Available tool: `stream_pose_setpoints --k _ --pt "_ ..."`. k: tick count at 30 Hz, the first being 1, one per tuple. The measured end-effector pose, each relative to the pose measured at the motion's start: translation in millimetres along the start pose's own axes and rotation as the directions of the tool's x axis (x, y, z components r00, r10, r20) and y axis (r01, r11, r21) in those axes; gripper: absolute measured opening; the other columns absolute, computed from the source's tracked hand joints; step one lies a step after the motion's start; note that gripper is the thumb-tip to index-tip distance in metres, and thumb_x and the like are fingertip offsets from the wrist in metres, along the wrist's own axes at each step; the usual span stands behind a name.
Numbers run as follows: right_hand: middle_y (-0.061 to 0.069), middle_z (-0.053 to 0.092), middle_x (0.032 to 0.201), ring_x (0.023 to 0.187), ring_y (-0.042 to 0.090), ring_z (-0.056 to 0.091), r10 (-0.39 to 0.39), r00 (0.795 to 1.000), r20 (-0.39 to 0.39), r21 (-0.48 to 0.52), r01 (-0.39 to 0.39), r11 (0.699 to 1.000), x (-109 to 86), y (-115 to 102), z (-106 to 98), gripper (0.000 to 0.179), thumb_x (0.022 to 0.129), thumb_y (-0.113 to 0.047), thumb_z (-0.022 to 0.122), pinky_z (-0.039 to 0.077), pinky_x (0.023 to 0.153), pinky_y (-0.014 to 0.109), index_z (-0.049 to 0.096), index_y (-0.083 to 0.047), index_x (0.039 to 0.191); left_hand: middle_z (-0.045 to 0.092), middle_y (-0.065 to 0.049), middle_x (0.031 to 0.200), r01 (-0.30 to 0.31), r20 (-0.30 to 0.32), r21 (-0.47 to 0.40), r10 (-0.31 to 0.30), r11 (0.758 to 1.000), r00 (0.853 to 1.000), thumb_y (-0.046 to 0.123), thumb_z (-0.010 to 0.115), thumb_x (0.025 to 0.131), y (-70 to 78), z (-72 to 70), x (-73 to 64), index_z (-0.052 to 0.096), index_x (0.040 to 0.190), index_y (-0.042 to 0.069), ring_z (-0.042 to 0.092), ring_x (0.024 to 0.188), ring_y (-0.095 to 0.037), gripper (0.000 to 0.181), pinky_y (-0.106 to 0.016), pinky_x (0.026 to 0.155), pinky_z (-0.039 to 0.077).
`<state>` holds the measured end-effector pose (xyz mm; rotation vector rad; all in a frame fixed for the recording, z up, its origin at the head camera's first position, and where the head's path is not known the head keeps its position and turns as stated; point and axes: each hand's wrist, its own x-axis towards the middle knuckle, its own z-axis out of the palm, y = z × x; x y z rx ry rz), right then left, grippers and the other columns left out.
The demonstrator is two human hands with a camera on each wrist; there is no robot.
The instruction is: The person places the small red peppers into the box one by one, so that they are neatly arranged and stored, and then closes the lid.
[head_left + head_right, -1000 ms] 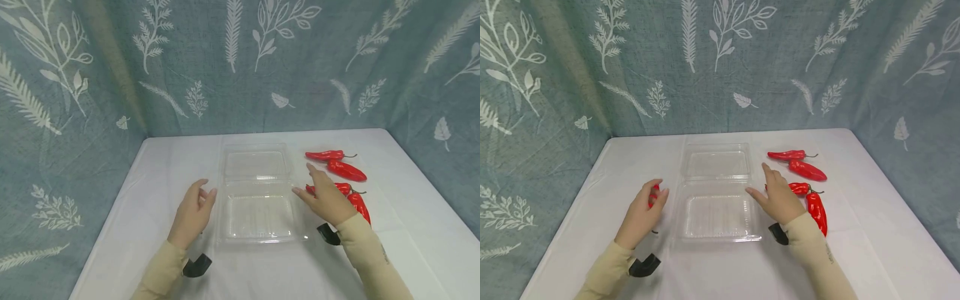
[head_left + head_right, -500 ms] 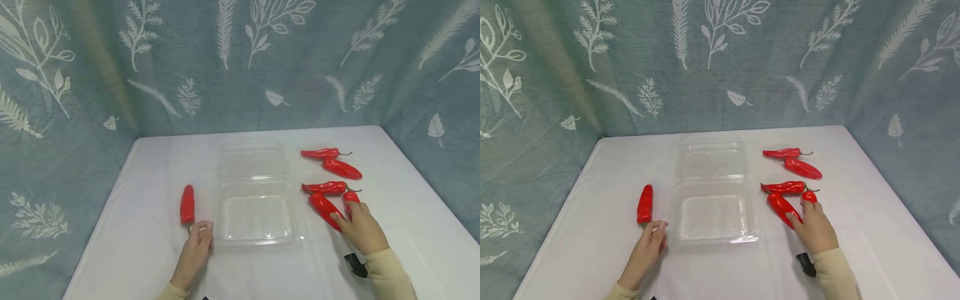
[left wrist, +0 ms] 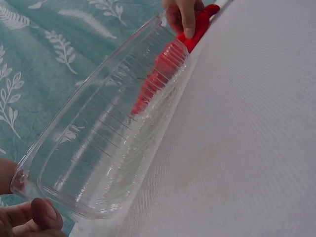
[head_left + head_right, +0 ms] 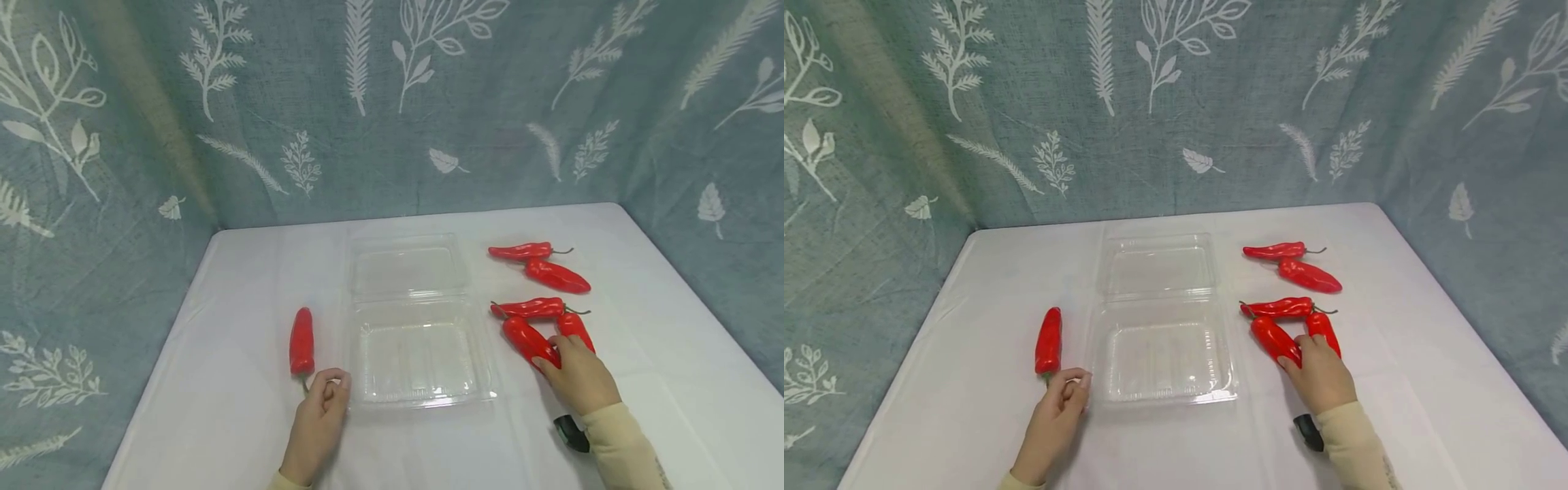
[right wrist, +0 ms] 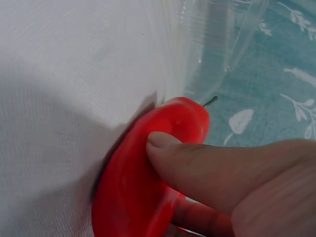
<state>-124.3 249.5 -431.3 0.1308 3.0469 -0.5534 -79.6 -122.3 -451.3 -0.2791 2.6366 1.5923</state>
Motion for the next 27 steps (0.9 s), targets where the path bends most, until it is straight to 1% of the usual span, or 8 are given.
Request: stream_pose_setpoints --k 4,7,10,12,15,18,22,27 --pt "0.020 0.060 0.098 0.081 0.029 0.058 0.004 1.000 0.008 0.033 -0.005 0.999 0.5 -3 -1 0.050 0.082 -0.026 0.076 0.054 0.072 0.048 0.058 0.007 0.116 0.043 0.002 0.066 -0.011 -0.025 -0.021 0.011 1.000 1.000 0.027 0.053 0.099 -1.0 0.2 -1.0 0.055 0.113 0.013 0.038 0.057 -0.007 0.020 -0.023 0.055 0.034" --pt "0.019 0.060 0.095 0.080 0.028 0.056 0.001 1.000 0.007 0.066 -0.001 0.998 -0.2 -3 -5 0.053 0.082 -0.028 0.075 0.054 0.069 0.045 0.057 0.007 0.116 0.041 0.002 0.065 -0.034 -0.036 -0.031 0.033 0.999 0.999 0.026 0.053 0.099 0.0 1.3 -1.6 0.055 0.113 0.011 0.037 0.057 -0.006 0.021 -0.022 0.054 0.033" --pt "0.013 0.059 0.086 0.075 0.024 0.053 -0.022 0.999 -0.032 0.077 0.024 0.997 -3.0 -5 -9 0.052 0.081 -0.029 0.076 0.052 0.062 0.037 0.058 0.005 0.116 0.039 0.003 0.064 -0.057 -0.044 -0.021 0.056 0.998 0.997 0.025 0.052 0.099 0.4 1.7 -1.9 0.055 0.114 0.010 0.036 0.056 -0.004 0.021 -0.021 0.053 0.032" --pt "0.011 0.058 0.085 0.074 0.022 0.051 -0.058 0.995 -0.077 0.085 0.064 0.994 -4.4 -8 -13 0.052 0.080 -0.028 0.076 0.049 0.059 0.033 0.059 0.004 0.117 0.039 0.003 0.064 -0.062 -0.052 -0.013 0.061 0.998 0.997 0.023 0.052 0.099 -0.7 1.4 -1.9 0.055 0.114 0.010 0.036 0.056 -0.004 0.020 -0.021 0.053 0.032" --pt "0.011 0.058 0.086 0.073 0.022 0.051 -0.128 0.980 -0.151 0.085 0.142 0.986 -4.9 -16 -24 0.049 0.079 -0.024 0.078 0.049 0.059 0.031 0.060 0.003 0.117 0.041 0.003 0.064 -0.072 -0.067 -0.007 0.071 0.997 0.995 0.022 0.052 0.098 -1.2 1.6 -0.6 0.057 0.114 0.010 0.037 0.056 -0.004 0.020 -0.021 0.052 0.032" --pt "0.010 0.059 0.087 0.072 0.021 0.051 -0.195 0.964 -0.183 0.090 0.214 0.973 -2.7 -26 -36 0.047 0.079 -0.023 0.078 0.048 0.057 0.029 0.061 0.000 0.116 0.044 0.003 0.067 -0.063 -0.077 0.004 0.063 0.998 0.995 0.023 0.053 0.098 -2.8 1.8 0.0 0.059 0.114 0.011 0.039 0.057 -0.005 0.021 -0.021 0.053 0.034" --pt "0.008 0.060 0.088 0.073 0.020 0.051 -0.272 0.946 -0.178 0.107 0.293 0.950 1.4 -44 -51 0.045 0.080 -0.022 0.078 0.045 0.058 0.029 0.062 -0.003 0.116 0.047 0.002 0.069 -0.045 -0.073 0.005 0.046 0.999 0.996 0.025 0.053 0.098 -4.8 2.2 -0.1 0.059 0.114 0.012 0.041 0.058 -0.007 0.021 -0.021 0.054 0.035" --pt "0.011 0.065 0.098 0.081 0.023 0.058 -0.383 0.912 -0.148 0.078 0.396 0.915 10.1 -70 -61 0.043 0.079 -0.022 0.078 0.052 0.066 0.039 0.062 -0.003 0.115 0.048 0.002 0.069 -0.056 -0.072 0.010 0.057 0.998 0.996 0.027 0.052 0.099 -6.5 2.1 -1.0 0.059 0.114 0.012 0.041 0.058 -0.007 0.022 -0.021 0.053 0.035"
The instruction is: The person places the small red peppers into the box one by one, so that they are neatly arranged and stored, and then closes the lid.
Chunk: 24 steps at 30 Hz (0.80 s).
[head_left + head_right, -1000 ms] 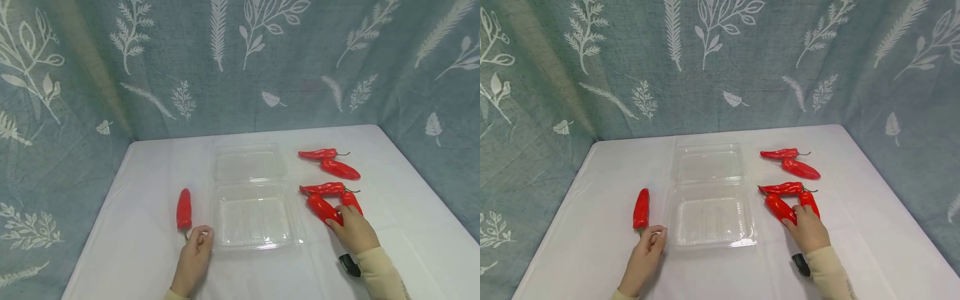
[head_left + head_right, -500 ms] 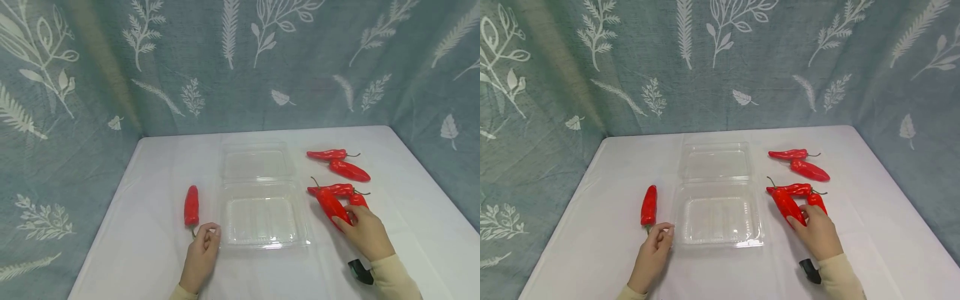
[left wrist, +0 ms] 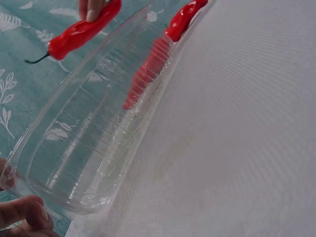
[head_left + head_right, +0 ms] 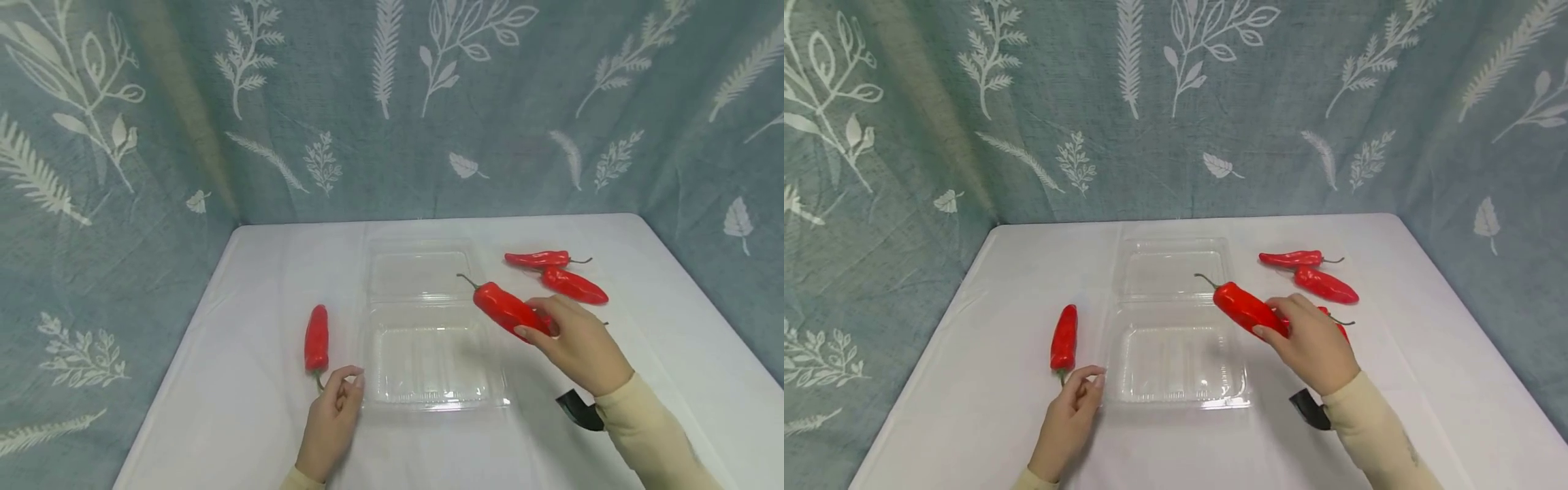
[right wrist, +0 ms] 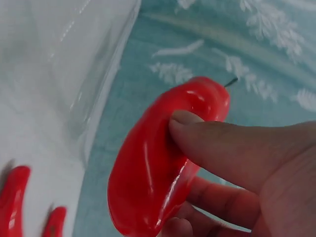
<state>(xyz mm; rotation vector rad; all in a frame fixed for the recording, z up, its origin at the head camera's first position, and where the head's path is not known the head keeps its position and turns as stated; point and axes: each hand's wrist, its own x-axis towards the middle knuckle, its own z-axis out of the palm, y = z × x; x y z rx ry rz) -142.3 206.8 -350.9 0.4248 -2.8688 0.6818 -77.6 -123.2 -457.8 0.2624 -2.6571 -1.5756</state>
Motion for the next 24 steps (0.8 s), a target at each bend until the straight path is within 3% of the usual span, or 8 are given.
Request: stream_pose_setpoints --k 6,11,16,24 --pt "0.007 0.066 0.097 0.083 0.021 0.062 -0.127 0.987 0.102 -0.091 0.137 0.986 26.9 -23 16 0.045 0.077 -0.026 0.081 0.055 0.073 0.040 0.065 -0.006 0.113 0.049 0.003 0.069 -0.007 -0.011 -0.004 0.007 1.000 1.000 0.025 0.053 0.098 -4.5 0.6 1.7 0.060 0.113 0.014 0.041 0.057 -0.007 0.020 -0.021 0.053 0.035" --pt "0.002 0.065 0.092 0.080 0.015 0.061 -0.195 0.945 0.263 -0.153 0.240 0.959 45.7 -43 37 0.042 0.076 -0.027 0.081 0.054 0.075 0.035 0.067 -0.008 0.111 0.048 0.003 0.069 -0.002 -0.008 0.004 0.002 1.000 1.000 0.027 0.053 0.098 -5.1 1.5 2.6 0.059 0.114 0.013 0.041 0.058 -0.007 0.021 -0.021 0.054 0.035" --pt "0.000 0.065 0.092 0.081 0.015 0.060 -0.159 0.907 0.390 -0.155 0.234 0.960 61.4 -58 53 0.038 0.077 -0.026 0.080 0.053 0.079 0.035 0.068 -0.011 0.110 0.049 0.003 0.070 0.009 -0.002 0.013 -0.009 1.000 1.000 0.029 0.053 0.098 -3.6 0.7 2.4 0.059 0.115 0.014 0.041 0.058 -0.007 0.023 -0.021 0.053 0.035" --pt "-0.002 0.064 0.086 0.076 0.013 0.057 -0.124 0.875 0.469 -0.153 0.219 0.964 78.6 -58 73 0.035 0.076 -0.026 0.081 0.050 0.076 0.033 0.070 -0.012 0.107 0.048 0.004 0.068 0.006 -0.013 0.007 -0.006 1.000 1.000 0.029 0.054 0.098 -5.9 0.1 2.7 0.060 0.113 0.015 0.041 0.057 -0.007 0.022 -0.021 0.053 0.034"
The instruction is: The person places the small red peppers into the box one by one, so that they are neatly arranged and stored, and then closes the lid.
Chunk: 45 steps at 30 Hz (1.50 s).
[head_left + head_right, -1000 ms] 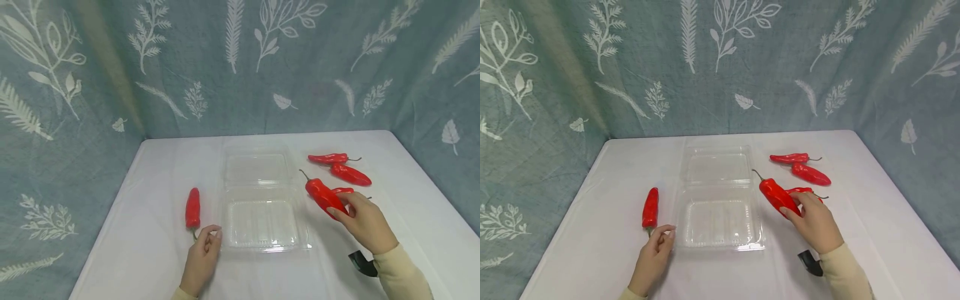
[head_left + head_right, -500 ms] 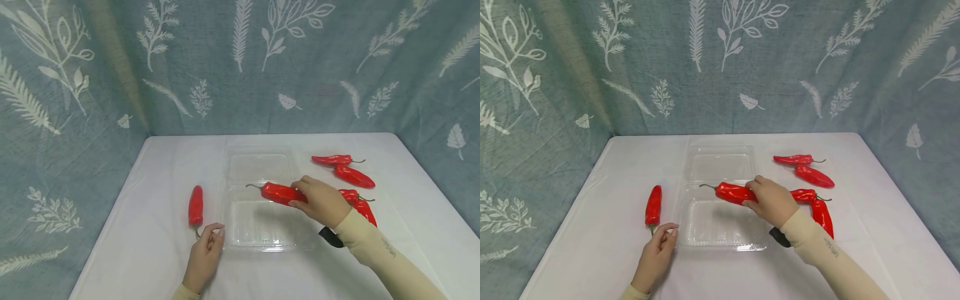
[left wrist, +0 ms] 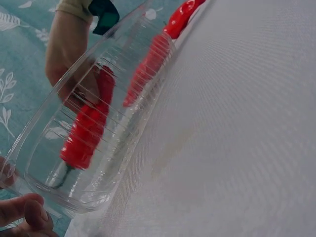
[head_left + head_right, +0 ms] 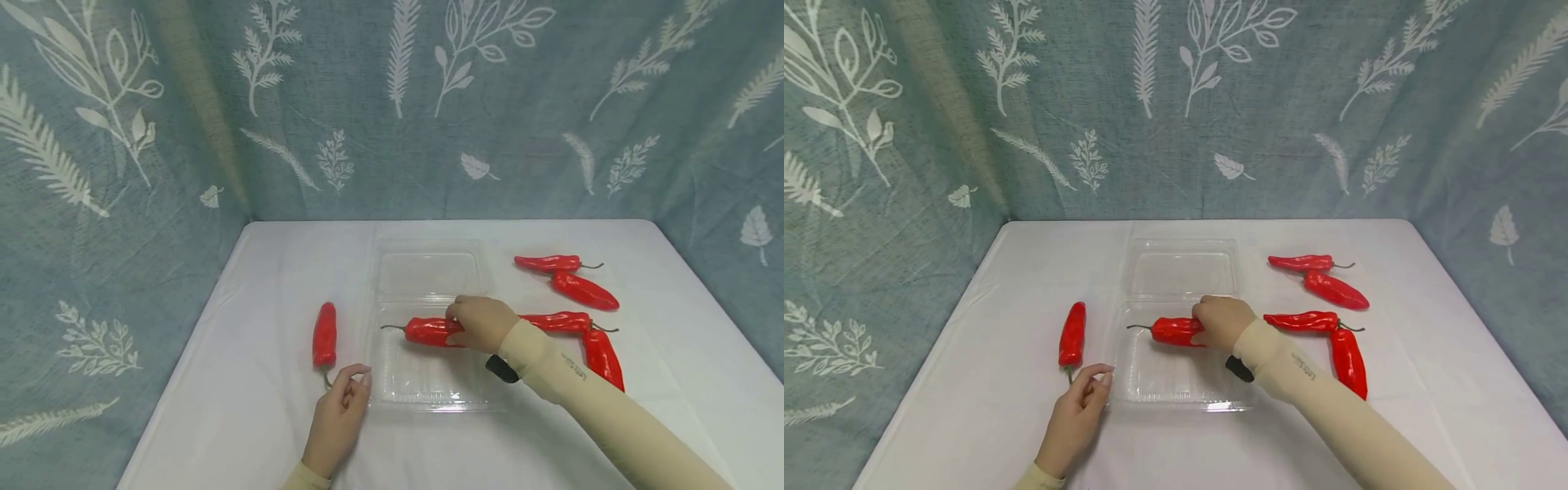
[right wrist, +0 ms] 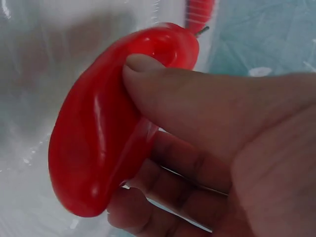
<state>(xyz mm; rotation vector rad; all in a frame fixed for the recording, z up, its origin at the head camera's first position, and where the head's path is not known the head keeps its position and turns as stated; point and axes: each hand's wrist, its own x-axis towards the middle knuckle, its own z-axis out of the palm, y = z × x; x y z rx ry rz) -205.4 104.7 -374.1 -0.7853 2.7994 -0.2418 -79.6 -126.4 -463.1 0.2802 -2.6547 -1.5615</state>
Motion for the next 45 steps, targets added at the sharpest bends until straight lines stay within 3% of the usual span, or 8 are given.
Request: stream_pose_setpoints --k 12,16,26,37,41,45 --pt "0.000 0.060 0.075 0.067 0.015 0.057 -0.049 0.998 -0.045 -0.143 0.042 0.989 7.2 7 17 0.029 0.078 -0.025 0.080 0.050 0.066 0.033 0.060 -0.011 0.093 0.048 0.004 0.067 0.003 0.009 -0.011 -0.003 1.000 1.000 0.029 0.056 0.097 2.2 0.9 -0.7 0.061 0.113 0.015 0.041 0.057 -0.007 0.021 -0.021 0.054 0.035" --pt "0.002 0.063 0.079 0.070 0.017 0.061 -0.047 0.997 -0.053 -0.183 0.037 0.982 8.0 4 20 0.029 0.078 -0.026 0.080 0.051 0.068 0.033 0.062 -0.012 0.097 0.048 0.004 0.068 0.004 0.007 -0.005 -0.004 1.000 1.000 0.030 0.056 0.097 1.8 0.4 -0.8 0.061 0.112 0.016 0.042 0.057 -0.007 0.022 -0.021 0.054 0.035" --pt "0.007 0.064 0.079 0.069 0.022 0.063 -0.079 0.990 -0.114 -0.328 0.038 0.944 8.3 -3 27 0.026 0.079 -0.023 0.078 0.054 0.067 0.036 0.065 -0.007 0.095 0.050 0.003 0.069 -0.008 0.009 -0.009 0.008 1.000 1.000 0.033 0.057 0.096 0.2 0.3 -1.2 0.061 0.113 0.015 0.042 0.057 -0.007 0.025 -0.020 0.053 0.036" --pt "0.004 0.064 0.077 0.068 0.020 0.063 -0.063 0.991 -0.121 -0.284 0.027 0.959 9.5 1 25 0.025 0.080 -0.026 0.078 0.052 0.063 0.034 0.065 -0.010 0.094 0.051 0.004 0.069 -0.016 -0.002 0.007 0.016 1.000 1.000 0.032 0.057 0.096 1.2 0.0 -1.4 0.062 0.113 0.015 0.043 0.056 -0.006 0.023 -0.020 0.053 0.036" --pt "0.001 0.064 0.076 0.066 0.016 0.060 -0.041 0.993 -0.108 -0.208 0.018 0.978 5.0 4 18 0.026 0.080 -0.029 0.078 0.051 0.062 0.031 0.065 -0.012 0.095 0.050 0.004 0.068 -0.010 -0.003 0.015 0.011 1.000 1.000 0.029 0.057 0.096 2.6 0.4 -1.1 0.062 0.112 0.015 0.042 0.056 -0.007 0.022 -0.020 0.052 0.036" --pt "0.002 0.066 0.079 0.066 0.015 0.060 -0.039 0.988 -0.151 -0.134 0.019 0.991 -6.9 13 5 0.030 0.080 -0.030 0.078 0.051 0.062 0.031 0.066 -0.011 0.100 0.049 0.004 0.068 0.001 0.001 0.021 -0.001 1.000 1.000 0.029 0.056 0.097 3.3 0.6 -0.7 0.061 0.113 0.014 0.042 0.056 -0.007 0.022 -0.020 0.053 0.036"
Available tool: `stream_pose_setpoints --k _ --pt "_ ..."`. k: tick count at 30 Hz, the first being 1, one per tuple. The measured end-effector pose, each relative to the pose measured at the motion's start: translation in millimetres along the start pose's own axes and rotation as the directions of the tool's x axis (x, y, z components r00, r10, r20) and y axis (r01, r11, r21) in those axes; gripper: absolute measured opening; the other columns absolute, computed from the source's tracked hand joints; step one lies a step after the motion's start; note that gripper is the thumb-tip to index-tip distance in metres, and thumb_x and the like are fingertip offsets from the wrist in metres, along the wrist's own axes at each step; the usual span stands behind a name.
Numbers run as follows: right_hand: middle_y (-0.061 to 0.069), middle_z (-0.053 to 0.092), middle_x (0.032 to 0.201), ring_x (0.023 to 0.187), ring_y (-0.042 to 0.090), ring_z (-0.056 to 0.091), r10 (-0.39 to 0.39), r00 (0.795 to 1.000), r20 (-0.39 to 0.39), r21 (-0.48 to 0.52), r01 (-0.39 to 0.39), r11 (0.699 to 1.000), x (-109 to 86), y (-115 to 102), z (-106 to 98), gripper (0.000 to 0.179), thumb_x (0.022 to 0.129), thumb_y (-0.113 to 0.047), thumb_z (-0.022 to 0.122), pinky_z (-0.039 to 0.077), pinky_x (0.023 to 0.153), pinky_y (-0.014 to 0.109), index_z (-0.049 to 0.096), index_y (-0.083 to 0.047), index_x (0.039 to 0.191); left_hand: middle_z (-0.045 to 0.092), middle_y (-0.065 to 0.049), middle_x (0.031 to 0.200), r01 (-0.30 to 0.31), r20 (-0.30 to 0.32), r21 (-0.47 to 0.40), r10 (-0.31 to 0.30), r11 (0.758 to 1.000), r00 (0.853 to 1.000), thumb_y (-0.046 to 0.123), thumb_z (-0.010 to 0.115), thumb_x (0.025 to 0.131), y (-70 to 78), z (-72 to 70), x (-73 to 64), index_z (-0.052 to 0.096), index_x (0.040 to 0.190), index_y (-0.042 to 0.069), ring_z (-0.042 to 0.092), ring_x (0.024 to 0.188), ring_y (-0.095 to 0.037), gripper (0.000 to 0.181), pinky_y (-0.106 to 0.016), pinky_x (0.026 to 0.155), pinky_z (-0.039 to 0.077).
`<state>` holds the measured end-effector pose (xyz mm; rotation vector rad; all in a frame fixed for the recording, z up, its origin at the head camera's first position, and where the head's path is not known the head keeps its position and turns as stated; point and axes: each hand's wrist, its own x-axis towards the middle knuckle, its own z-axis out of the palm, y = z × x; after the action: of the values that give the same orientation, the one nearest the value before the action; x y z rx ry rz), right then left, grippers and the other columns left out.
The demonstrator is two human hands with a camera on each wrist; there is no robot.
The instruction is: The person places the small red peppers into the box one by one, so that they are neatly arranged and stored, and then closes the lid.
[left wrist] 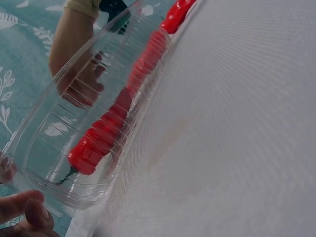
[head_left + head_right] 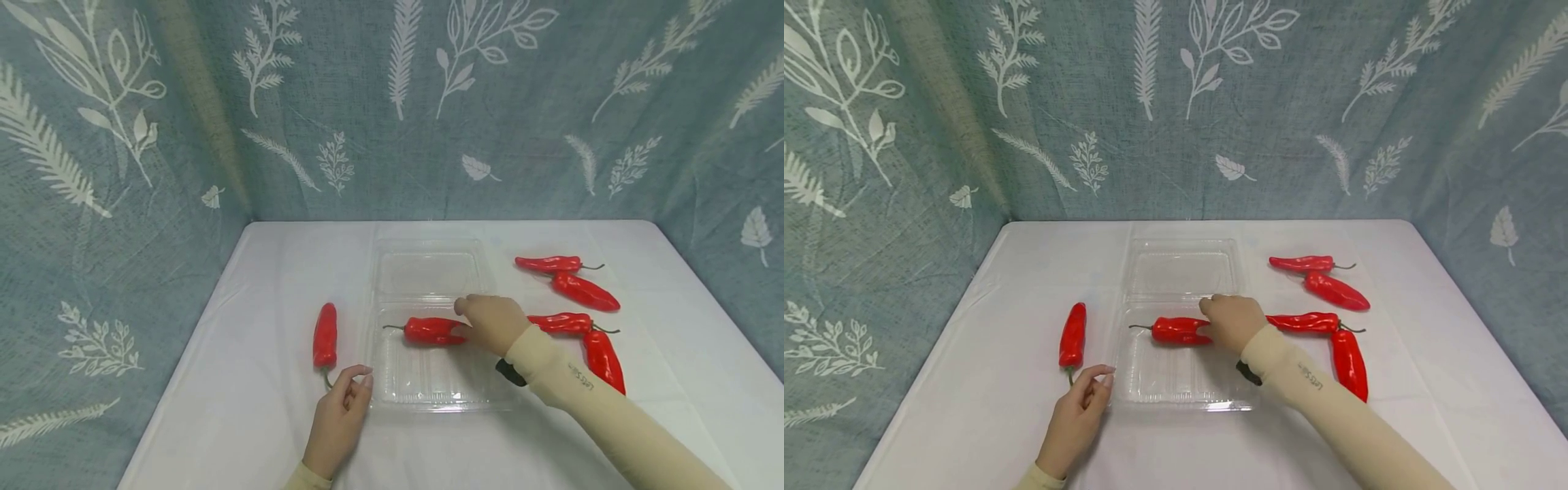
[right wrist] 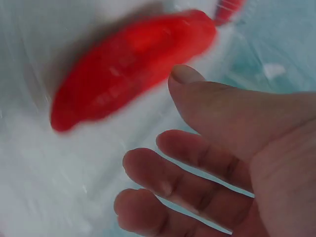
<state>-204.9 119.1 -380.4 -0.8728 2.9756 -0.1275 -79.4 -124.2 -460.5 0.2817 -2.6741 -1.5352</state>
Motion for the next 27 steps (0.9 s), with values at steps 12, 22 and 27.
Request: stream_pose_setpoints --k 12,22,27 --pt "0.008 0.067 0.088 0.075 0.021 0.063 0.231 0.968 -0.100 0.108 -0.220 0.969 -45.1 60 -45 0.039 0.081 -0.030 0.076 0.054 0.066 0.039 0.065 -0.007 0.110 0.049 0.004 0.068 -0.022 -0.009 0.013 0.022 1.000 1.000 0.029 0.056 0.097 -1.0 -0.4 -1.2 0.061 0.113 0.015 0.043 0.058 -0.006 0.021 -0.021 0.055 0.037" --pt "0.011 0.065 0.088 0.073 0.022 0.058 0.388 0.915 -0.108 0.247 -0.353 0.902 -84.1 96 -21 0.037 0.083 -0.027 0.073 0.052 0.068 0.043 0.064 -0.002 0.109 0.046 0.003 0.066 0.025 -0.015 0.035 -0.024 0.999 1.000 0.028 0.054 0.098 -4.5 -6.8 -4.2 0.061 0.114 0.017 0.041 0.056 -0.007 0.021 -0.022 0.053 0.035" --pt "0.018 0.063 0.093 0.074 0.026 0.058 0.496 0.867 -0.051 0.245 -0.470 0.848 -113.4 110 -8 0.045 0.082 -0.027 0.074 0.053 0.066 0.044 0.059 0.005 0.112 0.047 0.004 0.066 0.003 0.001 0.029 -0.003 1.000 1.000 0.030 0.054 0.098 -4.0 2.1 -0.2 0.061 0.113 0.018 0.042 0.057 -0.006 0.021 -0.021 0.054 0.035"
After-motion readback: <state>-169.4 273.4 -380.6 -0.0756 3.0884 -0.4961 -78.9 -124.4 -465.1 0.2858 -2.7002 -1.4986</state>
